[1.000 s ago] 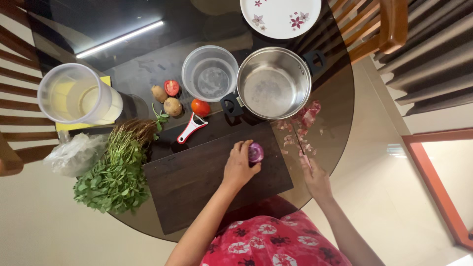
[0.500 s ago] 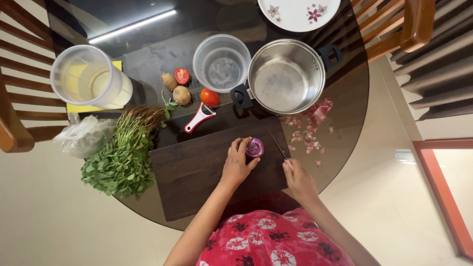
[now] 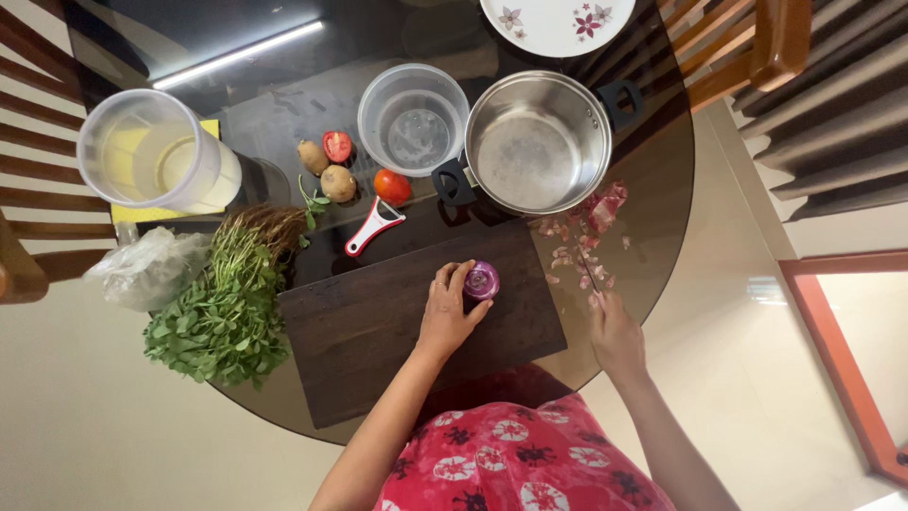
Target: The person peels an onion by hand and with a knife, washes it in a container of water, and then chops the onion into small pieces on a wooden cutting board using a knife.
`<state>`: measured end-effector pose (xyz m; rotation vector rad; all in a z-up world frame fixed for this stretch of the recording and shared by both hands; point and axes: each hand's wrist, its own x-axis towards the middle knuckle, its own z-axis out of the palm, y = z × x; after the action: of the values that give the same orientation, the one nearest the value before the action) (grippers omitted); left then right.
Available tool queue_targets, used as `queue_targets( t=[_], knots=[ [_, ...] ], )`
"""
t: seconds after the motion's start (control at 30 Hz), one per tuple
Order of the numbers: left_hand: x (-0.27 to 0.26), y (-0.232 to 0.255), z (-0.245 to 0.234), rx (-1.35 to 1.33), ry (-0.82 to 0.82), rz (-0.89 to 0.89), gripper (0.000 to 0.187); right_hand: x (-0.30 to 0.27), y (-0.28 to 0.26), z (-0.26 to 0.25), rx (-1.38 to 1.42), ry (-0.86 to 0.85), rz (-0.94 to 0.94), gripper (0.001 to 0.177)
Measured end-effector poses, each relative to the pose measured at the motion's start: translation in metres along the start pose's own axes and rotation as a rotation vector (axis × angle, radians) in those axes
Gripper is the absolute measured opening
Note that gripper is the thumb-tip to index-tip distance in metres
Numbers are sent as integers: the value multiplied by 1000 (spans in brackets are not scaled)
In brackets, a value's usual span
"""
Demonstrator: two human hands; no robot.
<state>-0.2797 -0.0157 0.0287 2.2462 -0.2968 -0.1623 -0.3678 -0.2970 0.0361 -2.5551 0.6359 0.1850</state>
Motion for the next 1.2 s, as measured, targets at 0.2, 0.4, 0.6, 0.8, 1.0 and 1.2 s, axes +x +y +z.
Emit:
queue_targets(
  t=[0.2,0.4,0.6,0.8,1.0,1.2],
  knots=[
    [2,-1,2,-31,23,24,77,5,-23,-12,-5,5,-113,27],
    [5,-6,2,-44,17,47,81,-4,-40,-17,-112,69,-113,39],
    [1,-1,1,-82,-13,-5,85,-14,-43,-12,-194,287,-359,24],
    [5,6,-9,-336,-50,-224,85,-17,-56,-5,-170,338,-497,25],
    [17,21,-9,-149,79,-81,51,-19,-58,-8,-191,340,-498,24],
    [57,62,-9,-329,-155,-279,51,-21,-45,-23,-264,386,-470,27]
  ],
)
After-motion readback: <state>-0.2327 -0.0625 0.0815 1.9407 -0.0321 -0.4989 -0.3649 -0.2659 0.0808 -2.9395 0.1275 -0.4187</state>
